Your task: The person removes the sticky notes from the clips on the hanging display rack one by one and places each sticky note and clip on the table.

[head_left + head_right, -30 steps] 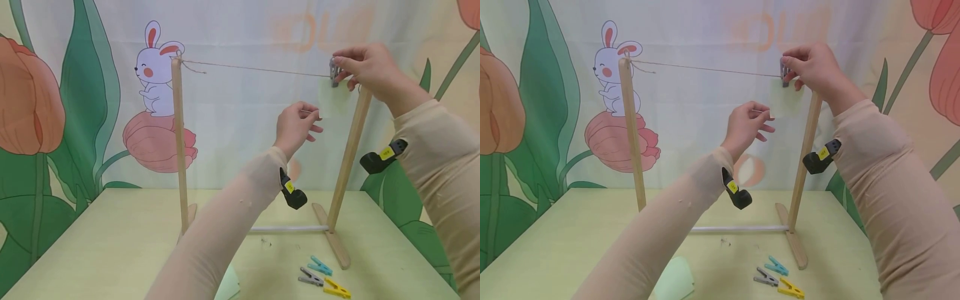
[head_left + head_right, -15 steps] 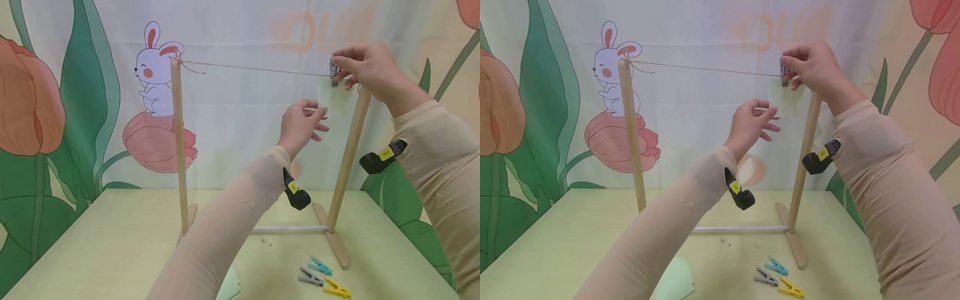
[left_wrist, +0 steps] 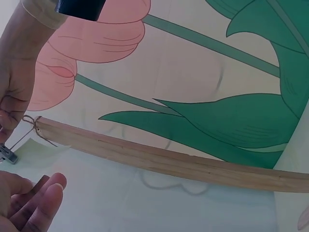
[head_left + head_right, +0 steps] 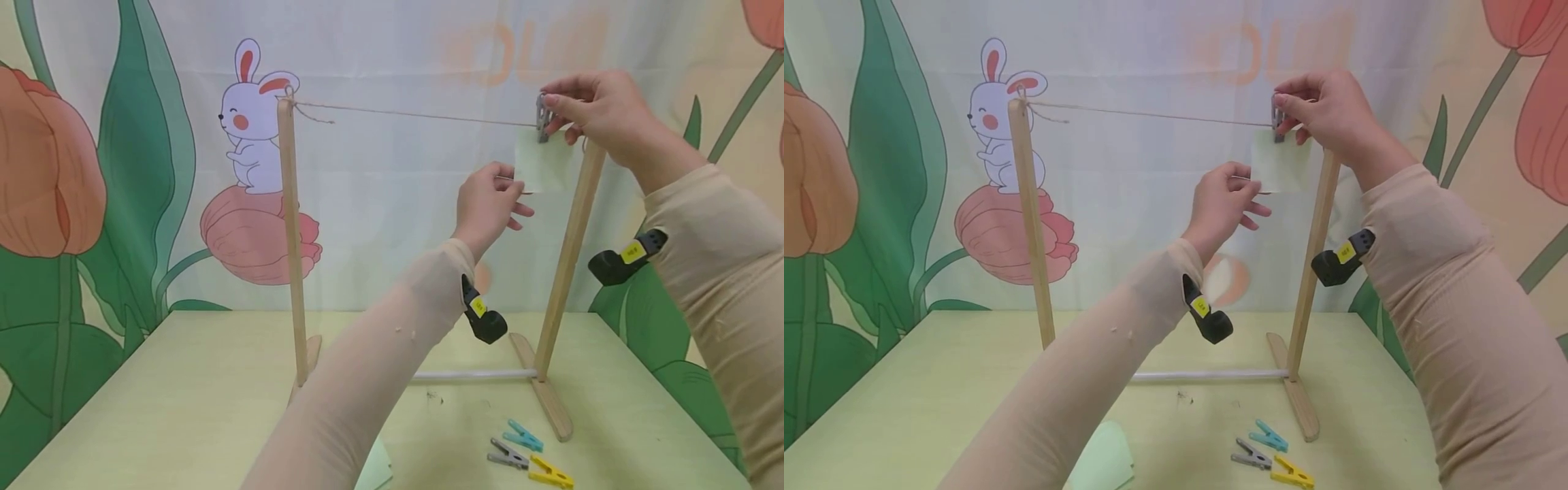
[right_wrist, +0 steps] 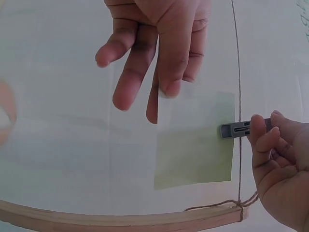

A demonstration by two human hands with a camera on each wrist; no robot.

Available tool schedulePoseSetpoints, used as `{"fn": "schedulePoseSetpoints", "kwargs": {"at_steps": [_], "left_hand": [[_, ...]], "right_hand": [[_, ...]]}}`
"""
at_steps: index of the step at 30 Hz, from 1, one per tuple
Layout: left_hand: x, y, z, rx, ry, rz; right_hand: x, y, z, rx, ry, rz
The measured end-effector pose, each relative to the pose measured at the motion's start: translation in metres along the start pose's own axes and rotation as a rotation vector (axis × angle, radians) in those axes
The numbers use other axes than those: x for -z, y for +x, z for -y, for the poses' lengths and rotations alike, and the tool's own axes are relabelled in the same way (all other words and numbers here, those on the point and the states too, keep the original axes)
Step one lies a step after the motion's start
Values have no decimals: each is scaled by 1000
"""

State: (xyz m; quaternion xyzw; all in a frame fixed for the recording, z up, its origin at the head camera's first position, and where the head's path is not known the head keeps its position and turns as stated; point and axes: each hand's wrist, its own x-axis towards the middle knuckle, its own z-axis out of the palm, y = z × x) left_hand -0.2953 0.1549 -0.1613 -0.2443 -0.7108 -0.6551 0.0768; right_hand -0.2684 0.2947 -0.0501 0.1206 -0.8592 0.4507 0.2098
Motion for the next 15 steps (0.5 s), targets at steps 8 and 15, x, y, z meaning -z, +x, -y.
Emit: {"fn": "schedulePoseSetpoints", "kwargs": {"at_steps": [8,15], "left_hand": [[5,0,0,-6,-11,-22],[10,1,1,-17,-16,-29]], "right_hand": [[0,-2,1,49,41,-13],[1,-6,-1,83,115,-43]]}}
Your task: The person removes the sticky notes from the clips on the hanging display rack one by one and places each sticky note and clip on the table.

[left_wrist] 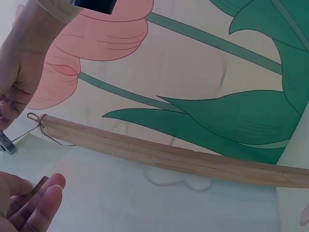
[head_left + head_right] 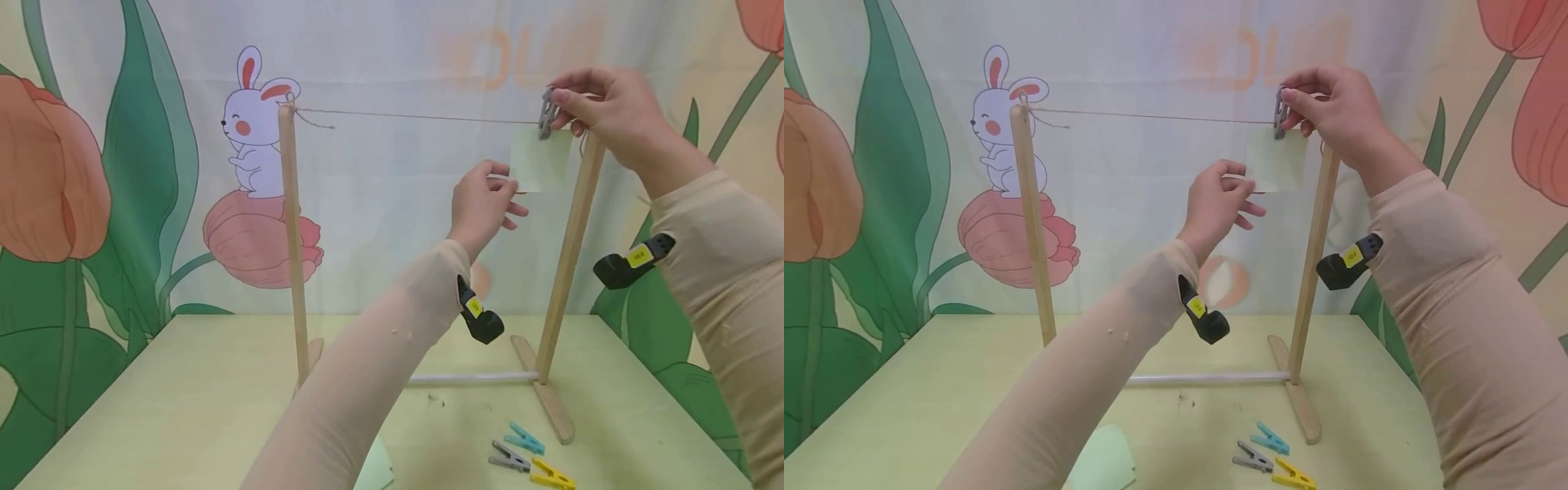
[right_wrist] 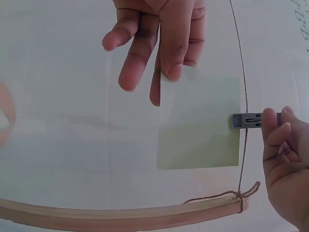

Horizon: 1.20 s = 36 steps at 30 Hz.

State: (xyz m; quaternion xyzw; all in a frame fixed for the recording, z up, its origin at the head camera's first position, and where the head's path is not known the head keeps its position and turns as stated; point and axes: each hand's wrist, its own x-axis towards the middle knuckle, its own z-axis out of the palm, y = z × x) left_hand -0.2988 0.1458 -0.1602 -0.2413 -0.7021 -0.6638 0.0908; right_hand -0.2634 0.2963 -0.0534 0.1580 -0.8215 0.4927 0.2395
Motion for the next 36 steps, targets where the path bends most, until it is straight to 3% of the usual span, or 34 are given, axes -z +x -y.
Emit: {"fn": "schedulePoseSetpoints", "kwargs": {"at_steps": [20,25,36], "left_hand": [[16,0,1,-15,46,-5],[21,0,4,-18,62,-10],[38,3,8,-29,85,-8]], "right_hand": [[-6,0,-5,116,249,-160],[-9,1,-7,147,320,-163],[-9,2,-2,140,341,-146]]}}
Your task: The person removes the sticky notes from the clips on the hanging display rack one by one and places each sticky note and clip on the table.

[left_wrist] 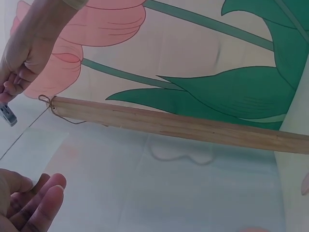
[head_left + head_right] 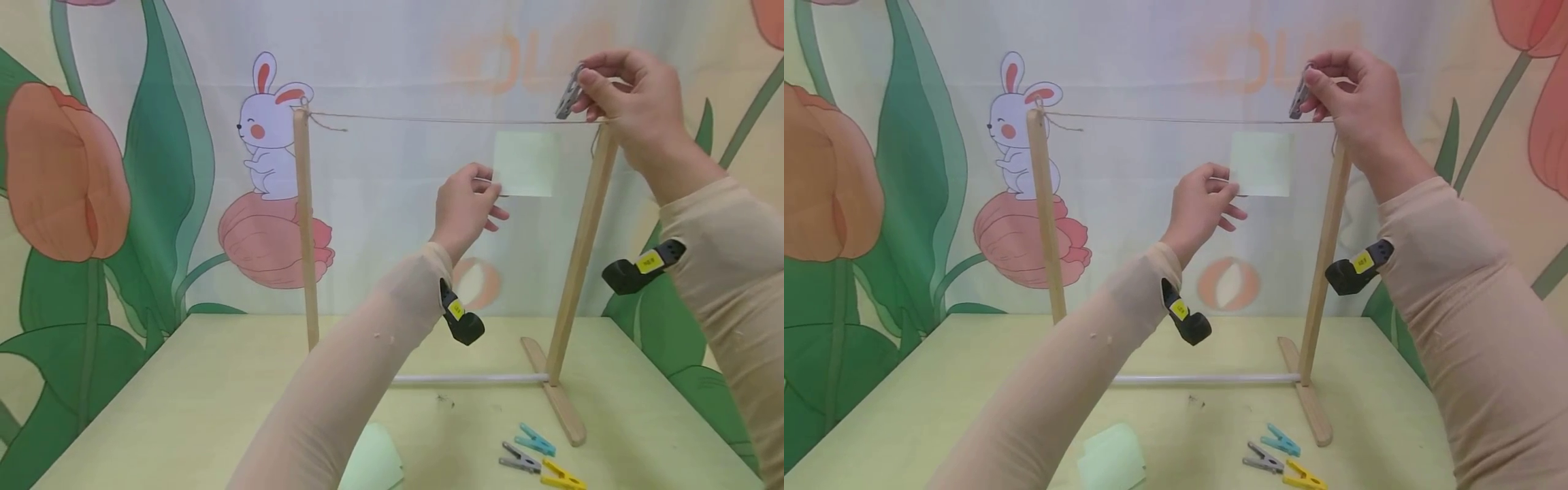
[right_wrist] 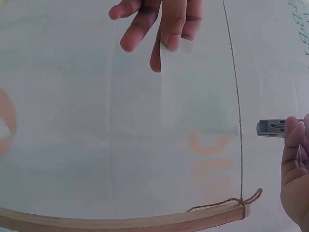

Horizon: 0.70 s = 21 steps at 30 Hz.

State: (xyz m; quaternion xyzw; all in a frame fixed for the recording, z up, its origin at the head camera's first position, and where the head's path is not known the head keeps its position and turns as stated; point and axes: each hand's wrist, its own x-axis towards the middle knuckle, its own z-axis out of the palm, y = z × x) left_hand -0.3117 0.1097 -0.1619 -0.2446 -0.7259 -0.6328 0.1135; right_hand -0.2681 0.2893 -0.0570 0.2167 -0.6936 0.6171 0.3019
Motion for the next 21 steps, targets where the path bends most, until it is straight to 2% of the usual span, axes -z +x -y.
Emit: {"fn": "schedulePoseSetpoints", "kwargs": {"at_steps": [9,21], "left_hand": [[15,-4,5,-22,14,9],[27,-13,13,-26,58,34]], "right_hand": [[-5,-2,2,-15,-60,-5],[-11,-8,-2,-5,-45,31]]}}
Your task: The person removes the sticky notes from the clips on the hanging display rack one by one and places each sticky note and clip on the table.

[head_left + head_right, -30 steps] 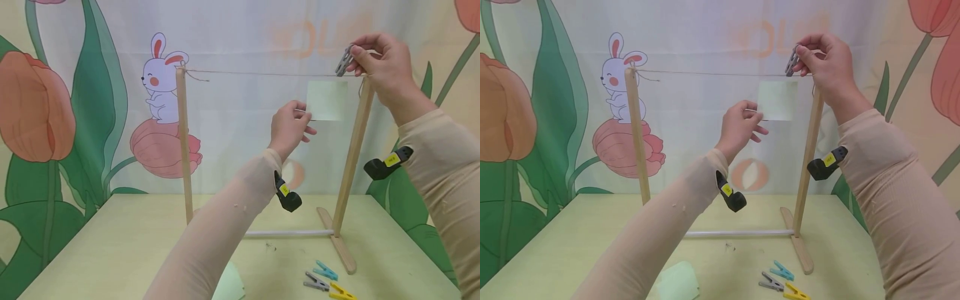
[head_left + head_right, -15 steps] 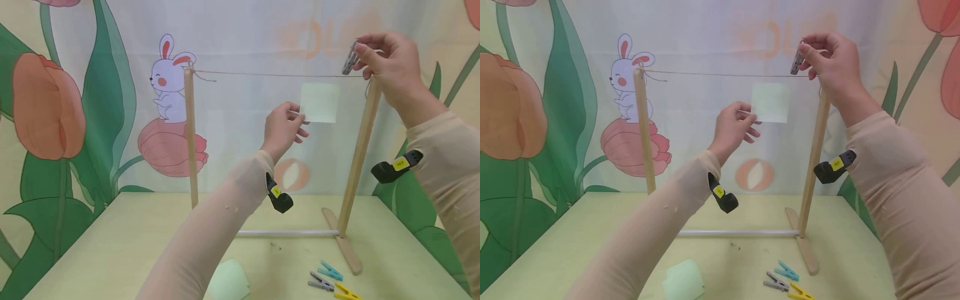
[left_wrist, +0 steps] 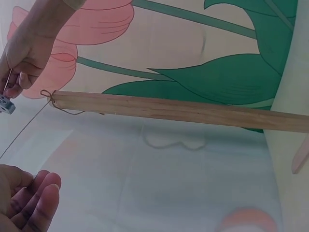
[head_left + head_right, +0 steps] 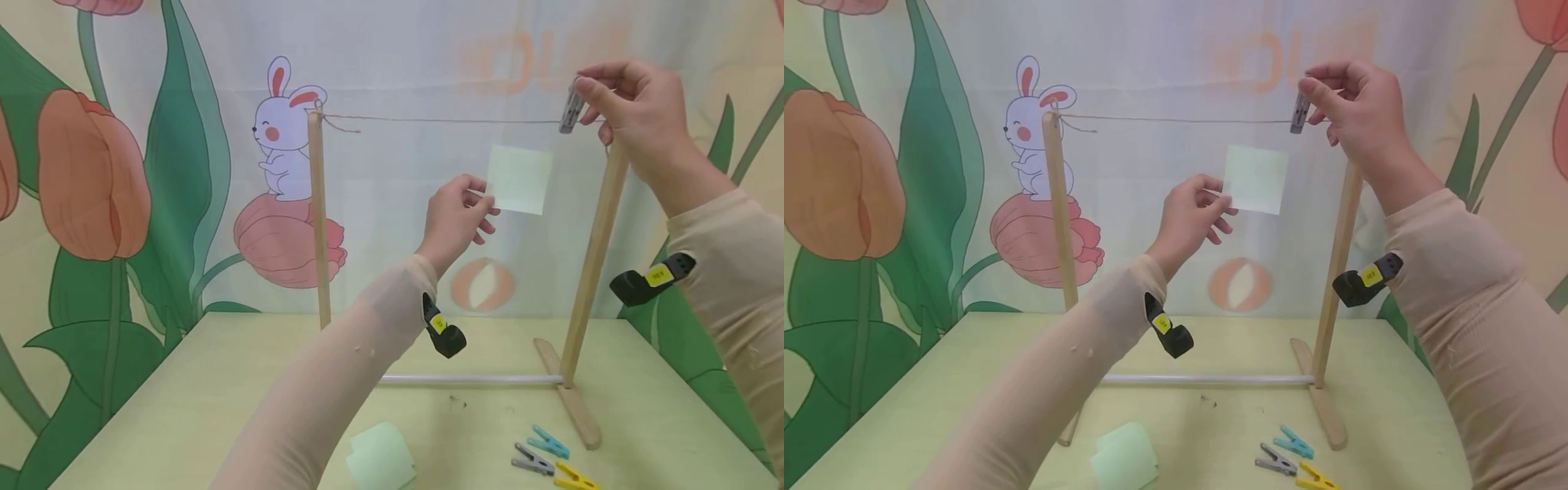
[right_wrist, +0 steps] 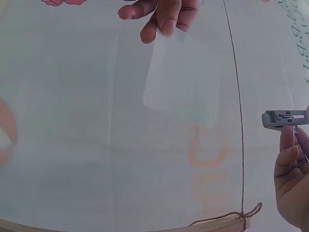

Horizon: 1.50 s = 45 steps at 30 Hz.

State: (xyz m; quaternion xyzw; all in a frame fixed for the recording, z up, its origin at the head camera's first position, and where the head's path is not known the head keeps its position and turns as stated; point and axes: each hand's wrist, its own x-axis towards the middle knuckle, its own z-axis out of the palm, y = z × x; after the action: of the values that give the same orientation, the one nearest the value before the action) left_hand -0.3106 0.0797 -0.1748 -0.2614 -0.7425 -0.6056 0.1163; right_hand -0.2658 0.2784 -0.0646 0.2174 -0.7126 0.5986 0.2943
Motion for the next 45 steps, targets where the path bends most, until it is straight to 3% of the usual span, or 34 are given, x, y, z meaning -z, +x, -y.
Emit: {"fn": "schedulePoseSetpoints", "kwargs": {"at_steps": [14,21,26,40,45], "left_hand": [[9,-17,8,-53,-9,14],[11,-28,9,-56,-12,44],[12,-33,12,-48,-5,62],[20,-55,22,-37,-1,137],[22,-64,27,-35,-27,152]], "right_hand": [[-7,-11,-6,44,-154,80],[-5,-20,-12,34,-173,121],[-4,-26,-16,73,-199,134],[2,-48,-29,68,-140,163],[3,-58,-33,62,-235,160]]}}
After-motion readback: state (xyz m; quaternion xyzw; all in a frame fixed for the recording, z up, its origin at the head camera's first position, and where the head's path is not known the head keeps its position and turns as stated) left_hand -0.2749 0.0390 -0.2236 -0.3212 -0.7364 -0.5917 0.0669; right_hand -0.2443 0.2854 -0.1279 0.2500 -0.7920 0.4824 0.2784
